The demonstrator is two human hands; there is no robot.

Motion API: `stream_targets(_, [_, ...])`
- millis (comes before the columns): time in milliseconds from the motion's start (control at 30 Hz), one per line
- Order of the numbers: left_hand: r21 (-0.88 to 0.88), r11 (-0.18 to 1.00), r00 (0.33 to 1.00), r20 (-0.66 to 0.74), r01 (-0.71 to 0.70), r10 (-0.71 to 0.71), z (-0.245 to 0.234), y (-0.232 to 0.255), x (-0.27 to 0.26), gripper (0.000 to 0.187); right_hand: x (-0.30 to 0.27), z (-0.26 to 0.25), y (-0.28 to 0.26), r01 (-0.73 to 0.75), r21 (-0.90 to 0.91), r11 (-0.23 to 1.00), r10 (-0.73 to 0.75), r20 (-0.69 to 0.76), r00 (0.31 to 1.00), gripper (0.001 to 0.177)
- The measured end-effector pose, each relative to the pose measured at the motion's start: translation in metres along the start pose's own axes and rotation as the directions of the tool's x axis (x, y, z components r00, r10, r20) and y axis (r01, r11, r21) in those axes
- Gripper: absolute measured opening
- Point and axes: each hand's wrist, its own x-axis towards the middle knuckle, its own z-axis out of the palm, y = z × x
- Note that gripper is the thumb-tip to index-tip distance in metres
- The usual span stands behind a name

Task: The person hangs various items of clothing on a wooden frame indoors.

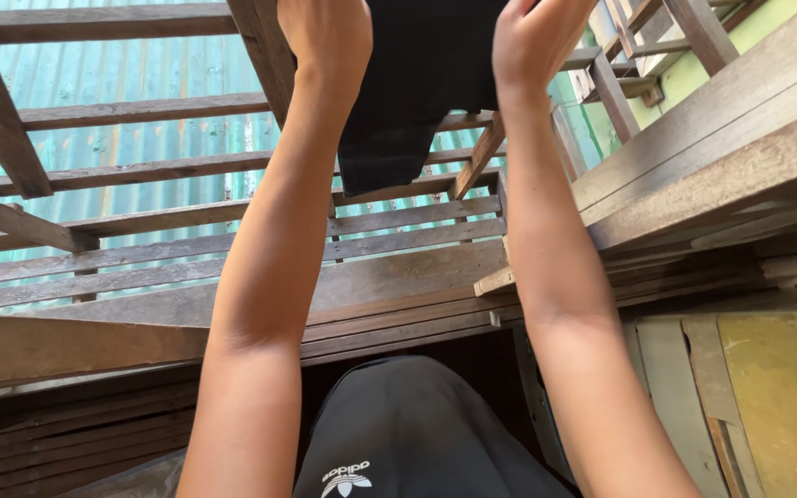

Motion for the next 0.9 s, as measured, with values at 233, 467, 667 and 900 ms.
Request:
stream_targets(233, [-0.104, 0.994, 0.995, -0.097, -0.037, 0.027, -0.077, 0.028, -0.024, 0.009, -0.011, -0.050, -0.053, -0.295, 0.224, 0.929, 0.284, 0.080, 0.955, 0.052])
stream_targets(467, [-0.098, 0.995, 0.993, 0.114, -0.006, 0.018, -0.107, 0.024, -0.061, 0.091, -0.035, -0.060, -0.055, -0.489, 0.230, 0.841, 0.432, 0.256, 0.864, 0.055])
stream_targets(667, [-0.114, 0.993, 0.994, 0.108, 0.006, 0.007, -0.104, 0.023, -0.067, 0.106, -0.045, -0.051, -0.038, -0.682, 0.021, 0.731, 0.614, 0.416, 0.671, 0.018])
stream_targets(900, [0.004, 0.999, 0.992, 0.121, 0.034, -0.034, -0.105, 0.025, -0.068, 0.098, -0.058, -0.061, -0.041, -0.539, 0.113, 0.835, 0.496, 0.270, 0.825, 0.029])
